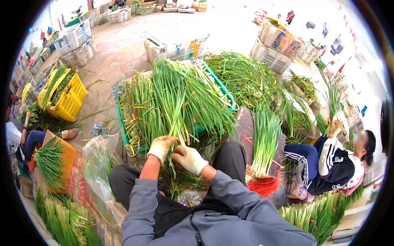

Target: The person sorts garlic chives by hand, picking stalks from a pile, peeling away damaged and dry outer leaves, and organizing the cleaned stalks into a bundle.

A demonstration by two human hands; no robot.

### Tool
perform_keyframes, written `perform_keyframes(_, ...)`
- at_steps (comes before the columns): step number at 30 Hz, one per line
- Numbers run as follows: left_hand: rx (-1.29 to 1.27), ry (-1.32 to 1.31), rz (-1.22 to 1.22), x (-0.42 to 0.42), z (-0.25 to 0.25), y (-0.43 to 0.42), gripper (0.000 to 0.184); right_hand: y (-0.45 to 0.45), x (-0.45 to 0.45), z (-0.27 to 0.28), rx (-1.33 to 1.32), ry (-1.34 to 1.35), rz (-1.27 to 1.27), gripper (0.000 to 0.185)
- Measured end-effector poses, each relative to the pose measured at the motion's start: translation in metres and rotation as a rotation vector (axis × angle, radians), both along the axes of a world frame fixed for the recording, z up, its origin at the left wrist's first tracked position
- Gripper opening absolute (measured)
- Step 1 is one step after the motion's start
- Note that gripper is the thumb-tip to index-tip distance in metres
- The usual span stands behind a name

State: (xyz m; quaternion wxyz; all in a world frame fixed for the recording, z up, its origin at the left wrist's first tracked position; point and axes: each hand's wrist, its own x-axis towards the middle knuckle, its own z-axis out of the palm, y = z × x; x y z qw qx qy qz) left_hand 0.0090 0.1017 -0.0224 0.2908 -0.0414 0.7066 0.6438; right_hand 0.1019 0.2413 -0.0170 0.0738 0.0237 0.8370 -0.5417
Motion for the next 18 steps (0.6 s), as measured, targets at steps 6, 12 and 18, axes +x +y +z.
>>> perform_keyframes(6, 0.328, 0.31, 0.317, -0.028, -0.007, -0.044, 0.028, 0.018, 0.046, -0.031, 0.367, -0.021, 0.998, 0.023)
perform_keyframes(12, 0.741, 0.244, 0.337, -0.009, 0.022, -0.038, 0.035, 0.04, -0.046, -0.011, 0.589, 0.198, -0.163, 0.037)
perform_keyframes(18, 0.439, -0.098, 0.477, -0.008, 0.006, -0.02, 0.028, 0.052, -0.04, -0.013, 0.233, 0.149, -0.197, 0.035)
